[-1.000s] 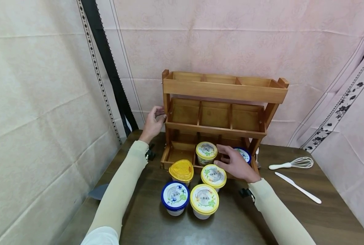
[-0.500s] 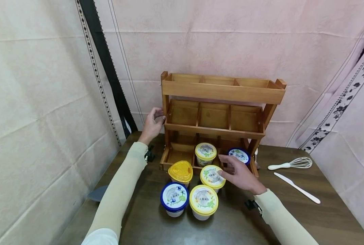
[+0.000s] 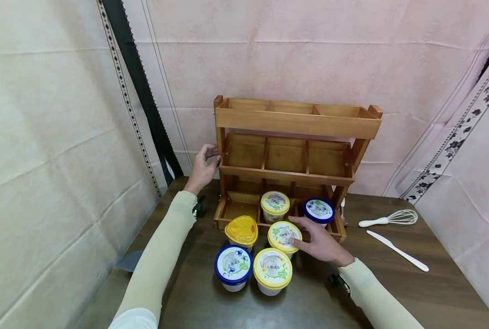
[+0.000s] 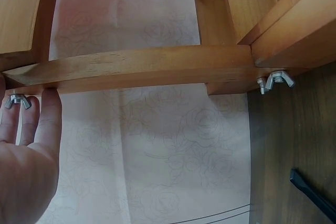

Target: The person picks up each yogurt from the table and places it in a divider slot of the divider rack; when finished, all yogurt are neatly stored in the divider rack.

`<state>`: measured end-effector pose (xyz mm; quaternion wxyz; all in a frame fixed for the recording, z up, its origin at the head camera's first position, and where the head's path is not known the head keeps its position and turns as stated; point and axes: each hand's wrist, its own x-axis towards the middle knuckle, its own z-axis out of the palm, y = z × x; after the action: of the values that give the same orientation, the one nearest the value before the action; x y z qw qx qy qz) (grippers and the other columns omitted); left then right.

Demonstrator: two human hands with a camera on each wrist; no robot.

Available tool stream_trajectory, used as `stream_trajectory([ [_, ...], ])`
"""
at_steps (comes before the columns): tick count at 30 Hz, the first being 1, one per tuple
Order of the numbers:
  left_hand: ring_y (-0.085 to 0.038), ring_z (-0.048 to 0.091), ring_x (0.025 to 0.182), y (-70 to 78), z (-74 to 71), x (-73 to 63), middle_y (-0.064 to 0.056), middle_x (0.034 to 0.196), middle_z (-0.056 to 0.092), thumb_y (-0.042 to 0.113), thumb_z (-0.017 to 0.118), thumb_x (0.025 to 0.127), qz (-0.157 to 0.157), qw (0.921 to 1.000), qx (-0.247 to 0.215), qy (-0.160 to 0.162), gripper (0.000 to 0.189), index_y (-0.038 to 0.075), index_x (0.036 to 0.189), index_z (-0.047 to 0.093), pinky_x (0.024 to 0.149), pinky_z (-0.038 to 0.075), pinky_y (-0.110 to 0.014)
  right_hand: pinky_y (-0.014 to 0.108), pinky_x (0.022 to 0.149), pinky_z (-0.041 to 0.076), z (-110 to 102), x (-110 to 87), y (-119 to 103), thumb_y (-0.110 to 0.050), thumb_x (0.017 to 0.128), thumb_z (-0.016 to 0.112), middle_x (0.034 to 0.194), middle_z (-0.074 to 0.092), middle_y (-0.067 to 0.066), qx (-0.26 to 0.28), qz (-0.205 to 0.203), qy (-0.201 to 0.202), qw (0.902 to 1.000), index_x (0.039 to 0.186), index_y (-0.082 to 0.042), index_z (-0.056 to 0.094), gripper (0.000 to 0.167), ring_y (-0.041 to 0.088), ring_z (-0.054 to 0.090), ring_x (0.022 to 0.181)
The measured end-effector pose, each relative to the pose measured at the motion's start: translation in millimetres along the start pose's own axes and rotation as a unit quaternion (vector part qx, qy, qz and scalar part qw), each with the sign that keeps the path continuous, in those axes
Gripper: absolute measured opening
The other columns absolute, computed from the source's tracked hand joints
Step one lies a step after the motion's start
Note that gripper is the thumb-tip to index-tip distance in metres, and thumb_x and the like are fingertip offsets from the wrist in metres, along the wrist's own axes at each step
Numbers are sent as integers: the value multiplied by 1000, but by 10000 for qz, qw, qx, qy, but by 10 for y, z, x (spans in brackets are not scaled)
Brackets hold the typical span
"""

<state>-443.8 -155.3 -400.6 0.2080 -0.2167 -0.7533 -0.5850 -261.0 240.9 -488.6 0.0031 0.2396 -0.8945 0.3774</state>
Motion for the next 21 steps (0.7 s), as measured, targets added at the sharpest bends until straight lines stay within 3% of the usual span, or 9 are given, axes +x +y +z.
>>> stream_trajectory([
  [5,-32,60,133,-13,0,-12,-15,137,62,10,62,107,-10,10000,-61,18,28,6,135,58,117,44,-54,59,109,52,20,-43,11,-50,97,76,151,58,7,-148,-83,-35,9999,158,-12,47,78,31,60,136],
  [12,-31,60,133,7,10,-15,-15,137,62,11,61,108,7,10000,29,15,28,6,135,58,117,45,-53,48,102,59,28,-133,24,-45,96,79,151,58,7,70,-109,-50,9999,157,-17,49,74,27,63,130],
  [21,-30,61,133,12,3,-27,-14,137,60,13,62,108,7,9998,181,-2,30,8,137,56,113,48,-53,41,105,57,17,-177,37,-47,88,86,155,55,5,195,-185,-138,9995,160,-14,45,90,28,59,137],
])
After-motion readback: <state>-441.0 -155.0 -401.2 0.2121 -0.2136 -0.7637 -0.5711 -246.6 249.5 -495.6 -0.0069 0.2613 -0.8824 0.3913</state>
